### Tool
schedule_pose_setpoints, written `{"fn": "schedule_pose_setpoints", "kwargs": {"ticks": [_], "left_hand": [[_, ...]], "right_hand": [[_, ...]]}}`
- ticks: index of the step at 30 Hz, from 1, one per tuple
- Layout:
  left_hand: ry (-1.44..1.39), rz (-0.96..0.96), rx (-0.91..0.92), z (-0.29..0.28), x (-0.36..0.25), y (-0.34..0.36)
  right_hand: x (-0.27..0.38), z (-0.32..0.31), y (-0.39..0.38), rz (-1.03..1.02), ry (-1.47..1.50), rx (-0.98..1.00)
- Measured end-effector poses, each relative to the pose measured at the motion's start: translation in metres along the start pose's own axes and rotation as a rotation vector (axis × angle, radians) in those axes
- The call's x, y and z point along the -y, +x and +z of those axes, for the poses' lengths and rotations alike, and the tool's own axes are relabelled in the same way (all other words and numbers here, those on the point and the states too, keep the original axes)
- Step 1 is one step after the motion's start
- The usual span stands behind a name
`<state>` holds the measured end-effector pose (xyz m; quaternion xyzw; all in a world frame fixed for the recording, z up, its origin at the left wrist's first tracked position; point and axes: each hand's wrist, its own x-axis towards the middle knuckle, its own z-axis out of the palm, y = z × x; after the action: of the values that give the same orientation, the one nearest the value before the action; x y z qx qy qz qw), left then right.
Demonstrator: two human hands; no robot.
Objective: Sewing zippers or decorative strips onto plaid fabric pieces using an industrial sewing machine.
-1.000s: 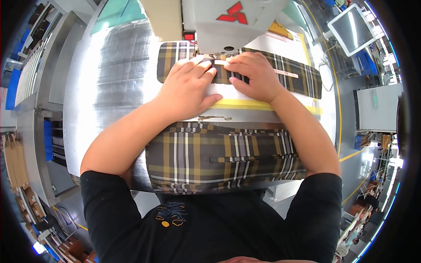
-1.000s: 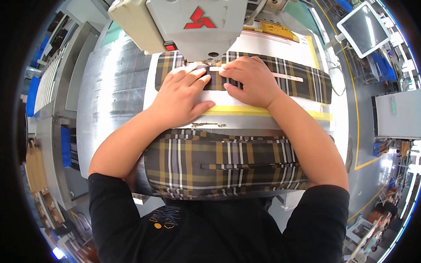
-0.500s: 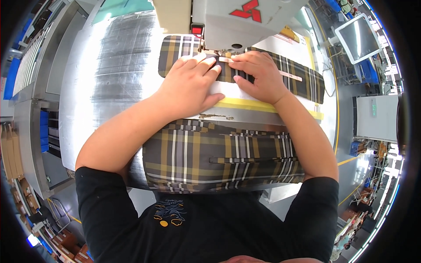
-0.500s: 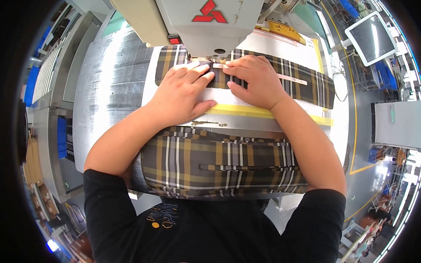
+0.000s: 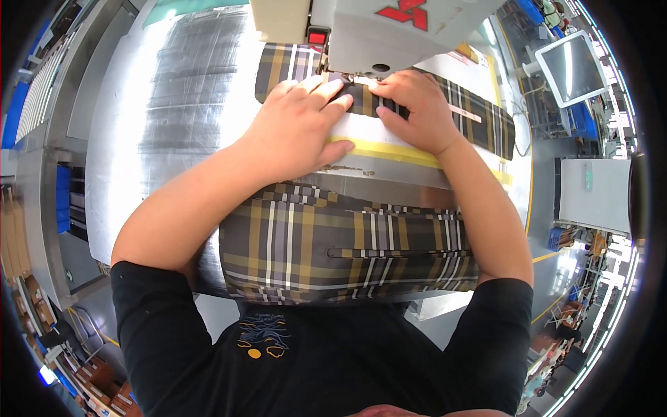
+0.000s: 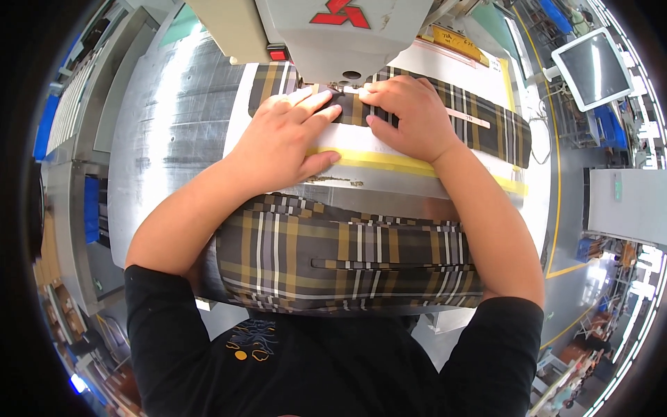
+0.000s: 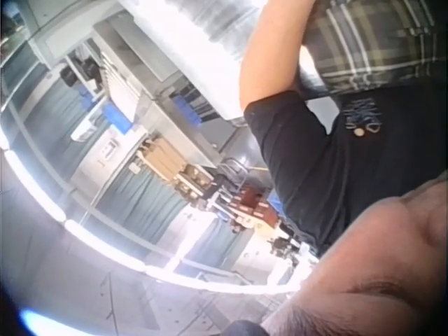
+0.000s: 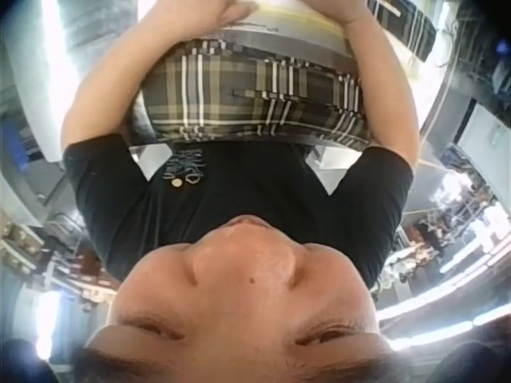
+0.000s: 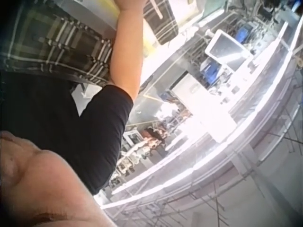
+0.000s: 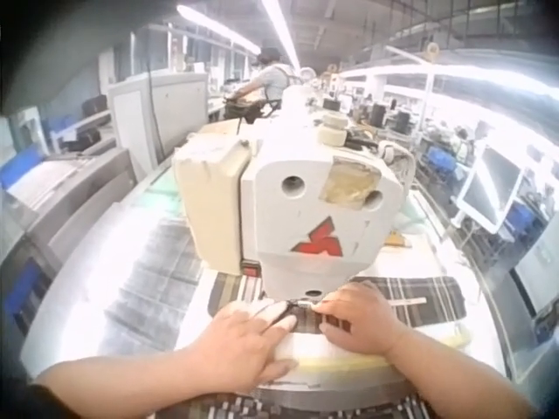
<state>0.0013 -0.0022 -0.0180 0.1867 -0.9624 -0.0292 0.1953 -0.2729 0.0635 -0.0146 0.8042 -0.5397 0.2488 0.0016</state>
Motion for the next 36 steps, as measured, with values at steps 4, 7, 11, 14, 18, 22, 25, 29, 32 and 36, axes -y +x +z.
{"fn": "schedule_pose_setpoints", "kwargs": {"ticks": [4,7,11,14,18,22,25,29,32,36], "left_hand": [[0.014,-0.069,0.117,-0.007,-0.001,0.001],[0.050,-0.061,0.079,-0.007,-0.001,-0.002],[0.032,-0.071,0.074,-0.010,-0.003,-0.001],[0.025,-0.079,0.101,-0.012,-0.003,0.001],[0.045,-0.074,0.121,-0.012,-0.003,0.002],[0.044,-0.067,0.091,-0.014,-0.003,0.000],[0.023,-0.065,0.041,-0.014,-0.002,-0.001],[0.044,-0.064,0.033,-0.016,-0.006,-0.004],[0.019,-0.060,0.018,-0.016,-0.005,-0.006],[0.018,-0.076,0.043,-0.017,-0.004,-0.002]], "right_hand": [[0.000,0.002,0.003,0.015,0.001,0.028],[0.006,0.002,0.006,0.050,0.002,0.061],[0.003,0.003,0.006,0.055,0.010,0.065],[0.002,0.001,0.007,0.050,0.011,0.060],[0.002,-0.007,0.009,-0.008,0.045,0.066],[-0.010,-0.020,-0.005,0.062,0.060,0.124],[-0.011,-0.033,-0.022,0.229,0.059,0.114],[-0.016,-0.050,-0.036,0.294,0.083,0.123],[-0.021,-0.056,-0.042,0.271,0.042,0.125],[-0.020,-0.056,-0.041,0.239,0.066,0.112]]}}
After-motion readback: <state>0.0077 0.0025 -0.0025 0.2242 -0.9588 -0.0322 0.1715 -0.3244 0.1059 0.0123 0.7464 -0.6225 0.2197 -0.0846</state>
